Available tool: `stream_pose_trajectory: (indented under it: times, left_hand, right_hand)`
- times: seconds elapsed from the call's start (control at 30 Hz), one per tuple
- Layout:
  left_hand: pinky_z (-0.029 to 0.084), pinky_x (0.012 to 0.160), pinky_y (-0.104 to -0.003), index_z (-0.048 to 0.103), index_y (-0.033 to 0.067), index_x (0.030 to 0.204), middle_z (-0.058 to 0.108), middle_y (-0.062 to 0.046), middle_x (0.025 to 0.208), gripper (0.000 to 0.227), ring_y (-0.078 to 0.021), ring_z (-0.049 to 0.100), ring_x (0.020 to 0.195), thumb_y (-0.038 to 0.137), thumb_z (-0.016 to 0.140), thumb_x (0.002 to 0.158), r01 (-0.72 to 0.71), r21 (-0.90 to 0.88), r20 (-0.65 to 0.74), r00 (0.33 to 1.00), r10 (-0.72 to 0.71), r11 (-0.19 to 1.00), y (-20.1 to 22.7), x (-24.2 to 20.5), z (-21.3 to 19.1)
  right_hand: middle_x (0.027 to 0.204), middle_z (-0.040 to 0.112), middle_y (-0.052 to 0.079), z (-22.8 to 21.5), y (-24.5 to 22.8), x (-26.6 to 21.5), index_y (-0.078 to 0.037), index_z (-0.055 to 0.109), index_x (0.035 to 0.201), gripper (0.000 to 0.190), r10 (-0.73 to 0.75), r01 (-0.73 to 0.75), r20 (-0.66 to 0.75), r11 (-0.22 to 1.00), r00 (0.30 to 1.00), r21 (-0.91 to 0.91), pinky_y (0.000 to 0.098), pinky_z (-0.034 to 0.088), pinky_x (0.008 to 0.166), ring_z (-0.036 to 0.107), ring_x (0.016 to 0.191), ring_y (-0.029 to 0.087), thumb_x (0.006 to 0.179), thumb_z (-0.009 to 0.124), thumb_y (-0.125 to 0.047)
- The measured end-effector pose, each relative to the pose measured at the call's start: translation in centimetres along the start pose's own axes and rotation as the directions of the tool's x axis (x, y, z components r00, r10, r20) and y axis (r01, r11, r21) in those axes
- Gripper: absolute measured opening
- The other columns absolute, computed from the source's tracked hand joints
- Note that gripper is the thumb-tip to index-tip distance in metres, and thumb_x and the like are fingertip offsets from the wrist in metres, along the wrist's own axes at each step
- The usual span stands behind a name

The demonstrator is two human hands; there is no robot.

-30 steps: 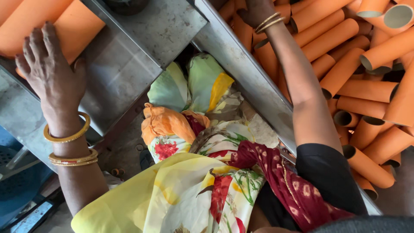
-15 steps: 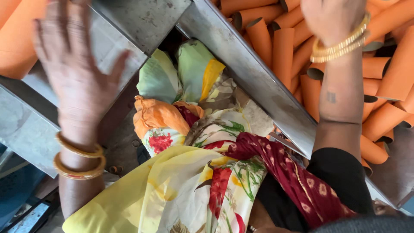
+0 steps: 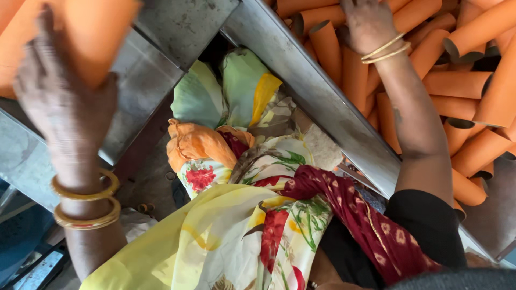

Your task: The person sits on the floor and repeatedly picks up orange paper tubes from a large pile, briefly inspects them, and places them into a metal tray. The person handles the tubes one at a time, maintaining a steady rhythm.

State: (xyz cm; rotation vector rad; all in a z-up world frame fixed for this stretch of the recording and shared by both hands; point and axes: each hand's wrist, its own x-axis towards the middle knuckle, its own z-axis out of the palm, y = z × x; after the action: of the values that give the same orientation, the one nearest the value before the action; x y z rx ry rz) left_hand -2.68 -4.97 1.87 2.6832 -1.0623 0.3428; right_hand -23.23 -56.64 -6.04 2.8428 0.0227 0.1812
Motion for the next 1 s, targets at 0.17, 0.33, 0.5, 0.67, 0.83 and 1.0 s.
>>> stream_pose_trajectory:
  times: [0.17,0.33,0.5,0.67,0.83,1.0]
  left_hand:
    - [0.049,0.101,-0.047,0.031,0.0031,0.161,0.051,-0.018,0.137,0.089,-0.0355,0.056,0.121,0.006,0.073,0.083,0.070,0.131,0.065,0.995,-0.079,0.989,-5.9,-3.0,2.2]
    - [0.045,0.106,-0.048,0.036,0.0027,0.158,0.042,-0.021,0.152,0.085,-0.0389,0.048,0.138,0.014,0.078,0.084,0.087,0.193,0.077,0.992,-0.103,0.977,-7.3,-3.2,4.6]
    - [0.033,0.118,-0.054,0.037,0.0054,0.158,0.036,-0.022,0.162,0.086,-0.0387,0.039,0.149,0.018,0.079,0.084,0.094,0.204,0.060,0.992,-0.108,0.974,-7.4,-3.6,4.4]
    - [0.028,0.121,-0.054,0.040,0.0043,0.155,0.033,-0.024,0.160,0.082,-0.0400,0.037,0.149,0.017,0.078,0.084,0.076,0.136,0.011,0.997,-0.078,0.988,-7.3,-3.9,4.5]
    - [0.028,0.121,-0.054,0.044,0.0049,0.151,0.034,-0.023,0.163,0.075,-0.0403,0.039,0.147,0.016,0.078,0.085,0.065,0.075,-0.033,0.998,-0.062,0.995,-7.0,-4.0,3.9]
    - [0.028,0.127,-0.050,0.045,0.0085,0.152,0.036,-0.017,0.167,0.071,-0.0367,0.041,0.148,0.011,0.077,0.089,0.062,-0.085,-0.038,0.997,-0.066,0.994,-5.1,-3.6,1.9]
  right_hand:
    - [0.089,0.073,0.022,8.5,0.5,-2.6,-0.007,0.039,0.157,0.066,0.135,-0.227,0.535,0.968,0.834,0.109,0.0531,0.044,0.086,0.070,0.083,0.040,0.096,0.062,-0.016]
    - [0.092,0.073,0.020,9.2,-0.2,-2.3,-0.012,0.042,0.152,0.064,0.066,-0.166,0.509,0.974,0.858,0.155,0.0510,0.048,0.086,0.071,0.088,0.039,0.090,0.061,-0.011]
    - [0.094,0.073,0.019,7.0,-1.5,-3.5,-0.010,0.053,0.132,0.039,0.029,-0.123,0.528,0.982,0.849,0.145,0.0505,0.054,0.074,0.072,0.088,0.038,0.096,0.063,-0.019]
    - [0.097,0.075,0.018,4.9,-0.1,-9.4,-0.014,0.064,0.126,0.039,0.101,-0.212,0.631,0.972,0.769,0.103,0.0504,0.056,0.073,0.072,0.091,0.038,0.087,0.068,-0.018]
    - [0.099,0.072,0.018,-0.3,4.2,-13.8,-0.003,0.069,0.117,0.031,0.138,-0.227,0.239,0.889,0.961,0.399,0.0466,0.057,0.084,0.072,0.095,0.034,0.086,0.067,-0.007]
    - [0.096,0.064,0.013,-10.5,5.3,-11.8,0.003,0.065,0.117,0.028,0.561,-0.537,0.088,0.718,0.823,0.443,0.0377,0.049,0.070,0.060,0.078,0.023,0.099,0.083,-0.009]
